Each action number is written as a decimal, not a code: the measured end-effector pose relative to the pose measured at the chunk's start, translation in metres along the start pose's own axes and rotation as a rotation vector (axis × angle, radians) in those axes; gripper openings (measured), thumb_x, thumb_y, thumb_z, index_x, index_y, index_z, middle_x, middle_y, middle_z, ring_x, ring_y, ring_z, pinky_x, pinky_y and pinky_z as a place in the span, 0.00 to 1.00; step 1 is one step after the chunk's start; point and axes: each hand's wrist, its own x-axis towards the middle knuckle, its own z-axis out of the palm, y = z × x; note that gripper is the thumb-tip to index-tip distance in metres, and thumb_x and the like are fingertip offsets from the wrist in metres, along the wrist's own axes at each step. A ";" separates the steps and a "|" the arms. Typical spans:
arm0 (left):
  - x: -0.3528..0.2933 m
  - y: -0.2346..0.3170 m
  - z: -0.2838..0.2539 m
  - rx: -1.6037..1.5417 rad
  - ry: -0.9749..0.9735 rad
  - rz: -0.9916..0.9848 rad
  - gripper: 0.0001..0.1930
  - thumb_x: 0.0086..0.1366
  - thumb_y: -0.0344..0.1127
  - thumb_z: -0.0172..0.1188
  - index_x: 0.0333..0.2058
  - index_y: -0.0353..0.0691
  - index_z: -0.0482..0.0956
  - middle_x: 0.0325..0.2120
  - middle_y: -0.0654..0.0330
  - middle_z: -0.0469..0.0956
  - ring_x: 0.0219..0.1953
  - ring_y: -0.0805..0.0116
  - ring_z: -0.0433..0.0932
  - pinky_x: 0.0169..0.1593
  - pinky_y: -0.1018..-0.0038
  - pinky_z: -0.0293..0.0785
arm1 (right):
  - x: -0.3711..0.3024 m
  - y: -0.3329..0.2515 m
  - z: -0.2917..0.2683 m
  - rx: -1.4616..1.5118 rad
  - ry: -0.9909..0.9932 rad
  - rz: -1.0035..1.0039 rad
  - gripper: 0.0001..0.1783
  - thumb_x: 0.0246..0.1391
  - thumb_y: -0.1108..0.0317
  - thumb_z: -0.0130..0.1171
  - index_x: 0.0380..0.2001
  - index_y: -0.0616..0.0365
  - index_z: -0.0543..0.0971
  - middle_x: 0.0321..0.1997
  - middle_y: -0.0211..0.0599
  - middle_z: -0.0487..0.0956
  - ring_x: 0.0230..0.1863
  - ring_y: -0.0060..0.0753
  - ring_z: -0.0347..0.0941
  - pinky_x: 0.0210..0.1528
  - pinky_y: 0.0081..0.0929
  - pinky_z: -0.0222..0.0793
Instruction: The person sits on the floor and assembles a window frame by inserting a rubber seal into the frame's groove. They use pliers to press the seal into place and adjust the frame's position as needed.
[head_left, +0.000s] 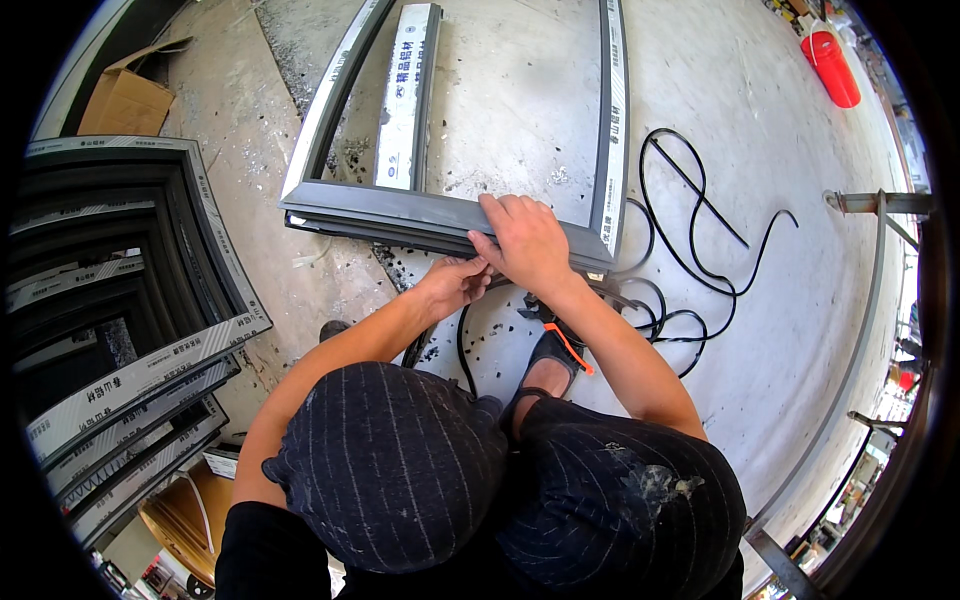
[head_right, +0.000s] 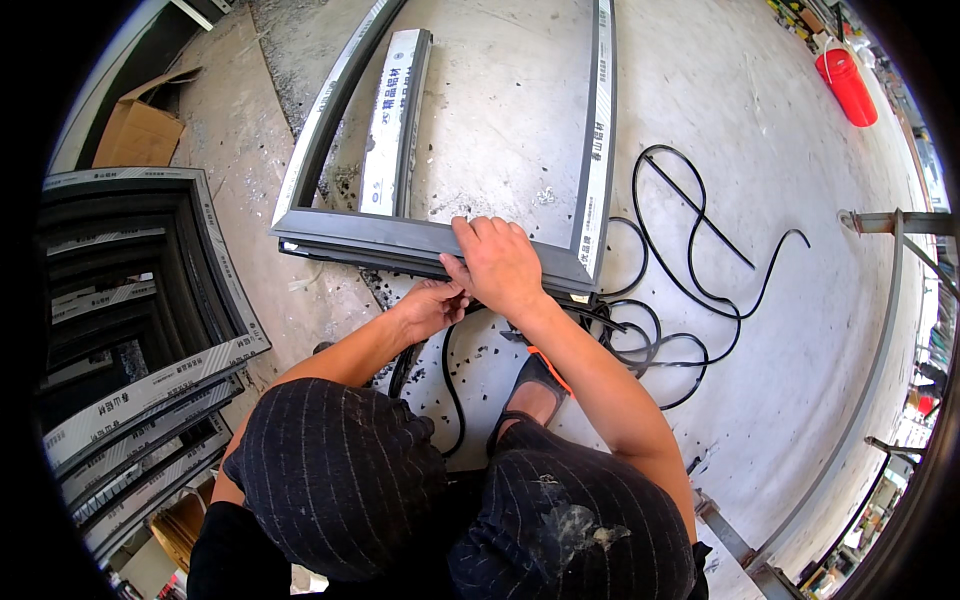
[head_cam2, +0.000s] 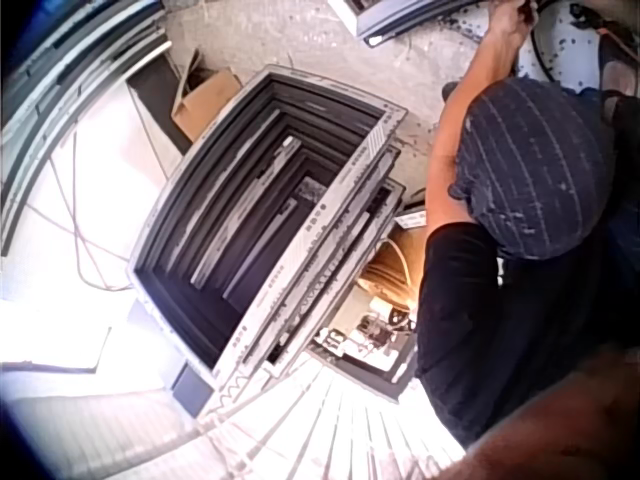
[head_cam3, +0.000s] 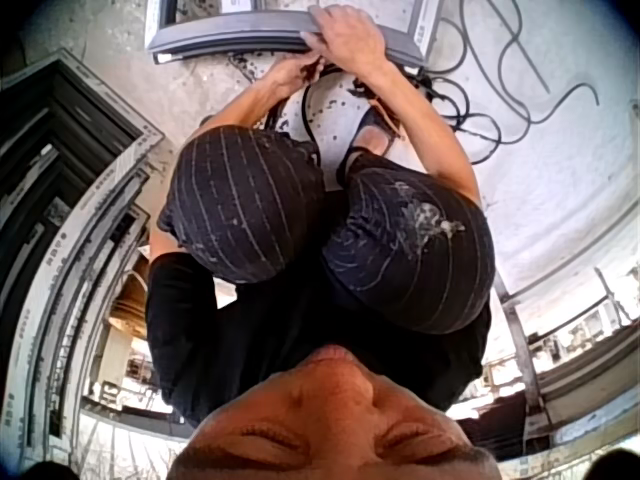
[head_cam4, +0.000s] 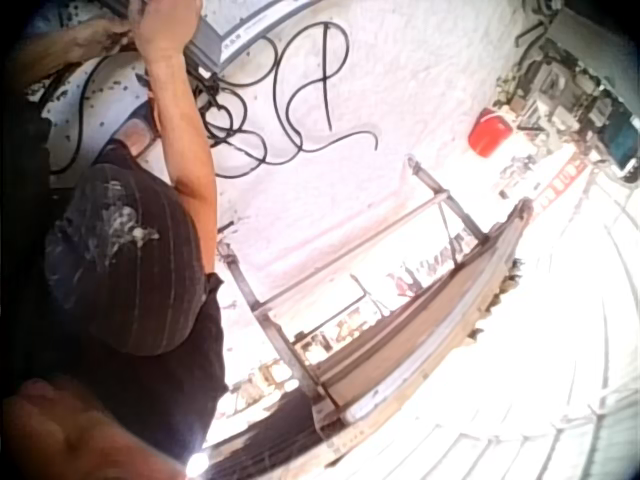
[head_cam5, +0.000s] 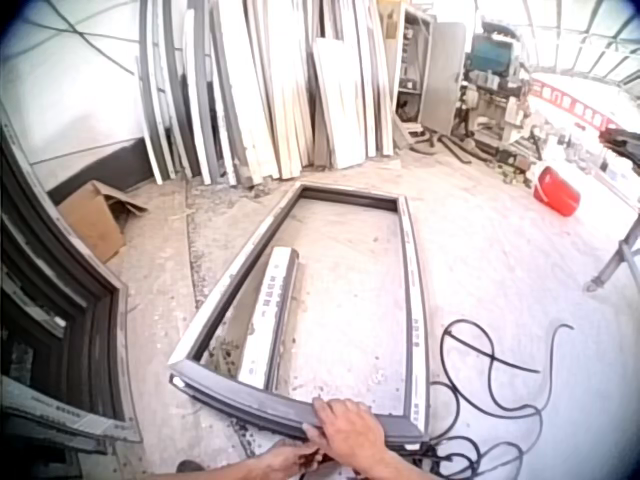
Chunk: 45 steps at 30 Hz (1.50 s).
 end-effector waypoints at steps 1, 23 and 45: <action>0.000 0.000 0.000 -0.009 0.001 -0.003 0.07 0.66 0.39 0.63 0.33 0.42 0.79 0.29 0.66 0.78 0.33 0.74 0.75 0.41 0.75 0.73 | 0.000 0.000 0.000 -0.001 -0.001 0.000 0.25 0.51 0.55 0.63 0.49 0.57 0.75 0.36 0.37 0.75 0.40 0.41 0.72 0.44 0.37 0.67; -0.003 0.001 -0.005 0.098 -0.002 0.019 0.07 0.64 0.40 0.65 0.34 0.46 0.78 0.32 0.69 0.78 0.35 0.76 0.75 0.42 0.75 0.71 | -0.010 0.012 0.001 -0.040 0.082 -0.034 0.23 0.49 0.55 0.65 0.46 0.55 0.76 0.33 0.35 0.74 0.38 0.38 0.72 0.41 0.36 0.67; -0.002 0.003 0.005 0.059 0.084 0.041 0.07 0.63 0.38 0.65 0.34 0.42 0.81 0.29 0.65 0.78 0.33 0.72 0.75 0.41 0.74 0.71 | -0.008 0.009 -0.006 -0.040 -0.005 0.029 0.25 0.49 0.55 0.65 0.47 0.56 0.75 0.33 0.36 0.74 0.39 0.40 0.72 0.42 0.37 0.66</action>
